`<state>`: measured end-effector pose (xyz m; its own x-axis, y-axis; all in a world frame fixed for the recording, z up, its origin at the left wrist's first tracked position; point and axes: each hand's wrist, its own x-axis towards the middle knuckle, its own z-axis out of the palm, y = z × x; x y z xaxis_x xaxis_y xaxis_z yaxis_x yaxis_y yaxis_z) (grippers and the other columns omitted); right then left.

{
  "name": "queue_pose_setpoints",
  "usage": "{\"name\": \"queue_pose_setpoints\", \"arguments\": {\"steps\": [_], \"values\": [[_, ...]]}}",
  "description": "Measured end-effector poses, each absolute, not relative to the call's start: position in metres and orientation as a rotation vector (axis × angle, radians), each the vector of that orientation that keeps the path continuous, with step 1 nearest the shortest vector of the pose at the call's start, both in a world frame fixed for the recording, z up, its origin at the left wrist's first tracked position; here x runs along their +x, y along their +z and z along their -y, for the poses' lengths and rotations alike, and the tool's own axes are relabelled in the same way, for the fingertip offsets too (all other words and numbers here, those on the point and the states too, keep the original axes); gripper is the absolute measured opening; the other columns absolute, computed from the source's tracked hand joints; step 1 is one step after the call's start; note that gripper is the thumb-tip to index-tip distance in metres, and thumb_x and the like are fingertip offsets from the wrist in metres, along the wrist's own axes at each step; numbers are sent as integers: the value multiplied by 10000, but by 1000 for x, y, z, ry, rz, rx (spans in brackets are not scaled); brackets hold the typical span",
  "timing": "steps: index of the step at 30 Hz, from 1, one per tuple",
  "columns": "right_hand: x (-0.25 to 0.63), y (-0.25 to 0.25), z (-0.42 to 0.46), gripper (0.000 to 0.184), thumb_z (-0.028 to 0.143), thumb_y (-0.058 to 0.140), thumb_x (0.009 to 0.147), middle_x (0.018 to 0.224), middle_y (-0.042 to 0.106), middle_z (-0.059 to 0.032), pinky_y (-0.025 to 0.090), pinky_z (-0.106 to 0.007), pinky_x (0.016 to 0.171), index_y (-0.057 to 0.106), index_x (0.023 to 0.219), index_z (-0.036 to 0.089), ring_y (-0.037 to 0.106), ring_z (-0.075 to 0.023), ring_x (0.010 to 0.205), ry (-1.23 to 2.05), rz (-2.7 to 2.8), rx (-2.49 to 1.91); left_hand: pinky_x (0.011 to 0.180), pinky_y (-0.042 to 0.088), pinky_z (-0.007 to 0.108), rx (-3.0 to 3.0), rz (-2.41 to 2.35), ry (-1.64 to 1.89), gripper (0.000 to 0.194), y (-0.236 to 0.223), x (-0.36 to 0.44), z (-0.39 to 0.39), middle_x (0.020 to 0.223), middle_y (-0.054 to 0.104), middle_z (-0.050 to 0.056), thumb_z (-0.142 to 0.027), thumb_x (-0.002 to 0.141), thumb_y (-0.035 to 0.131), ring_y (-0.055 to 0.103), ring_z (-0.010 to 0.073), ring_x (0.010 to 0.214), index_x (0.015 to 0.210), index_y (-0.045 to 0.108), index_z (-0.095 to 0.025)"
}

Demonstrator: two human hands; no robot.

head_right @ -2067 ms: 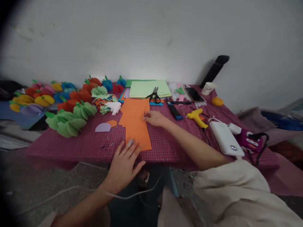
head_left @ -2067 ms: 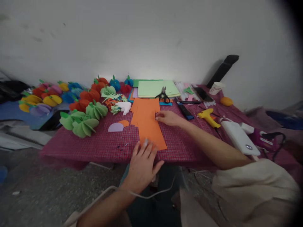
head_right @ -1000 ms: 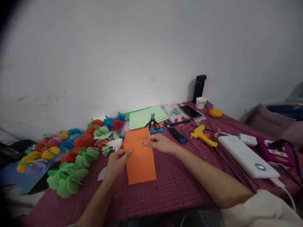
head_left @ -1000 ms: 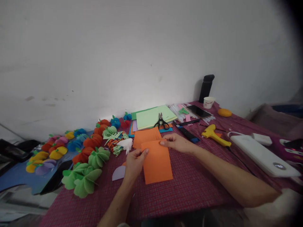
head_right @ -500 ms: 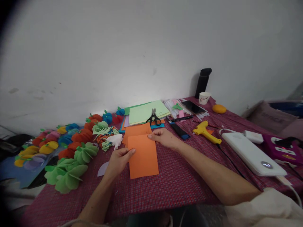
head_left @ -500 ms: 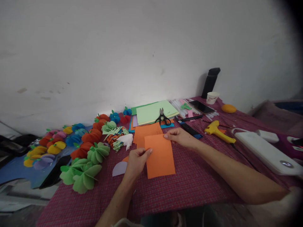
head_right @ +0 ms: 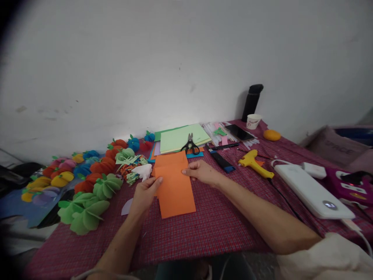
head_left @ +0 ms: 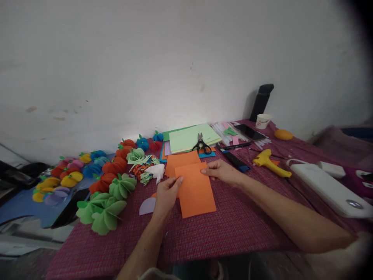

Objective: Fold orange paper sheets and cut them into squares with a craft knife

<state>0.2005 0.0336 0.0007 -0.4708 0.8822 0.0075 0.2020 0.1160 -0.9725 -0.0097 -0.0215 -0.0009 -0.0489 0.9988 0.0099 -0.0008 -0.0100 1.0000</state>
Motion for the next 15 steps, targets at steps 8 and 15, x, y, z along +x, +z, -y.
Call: {"name": "queue_pose_setpoints", "arguments": {"steps": [8, 15], "values": [[199, 1, -34, 410, 537, 531, 756, 483, 432, 55, 230, -220, 467, 499, 588, 164, 340, -68, 448, 1325, 1705, -1028, 505, 386, 188, 1200, -1275, 1263, 304, -10, -17, 17, 597, 606, -13, -417, 647, 682, 519, 110, 550, 595, 655, -119], [197, 1, -34, 408, 535, 560, 736, 493, 488, 35, 271, -219, 458, 527, 587, 157, 386, -72, 442, 1338, 1687, -1010, 611, 463, 235, 1149, -1221, 1287, 261, -8, -15, 15, 665, 648, 0, -375, 633, 701, 585, 146, 643, 729, 712, -132]]}}
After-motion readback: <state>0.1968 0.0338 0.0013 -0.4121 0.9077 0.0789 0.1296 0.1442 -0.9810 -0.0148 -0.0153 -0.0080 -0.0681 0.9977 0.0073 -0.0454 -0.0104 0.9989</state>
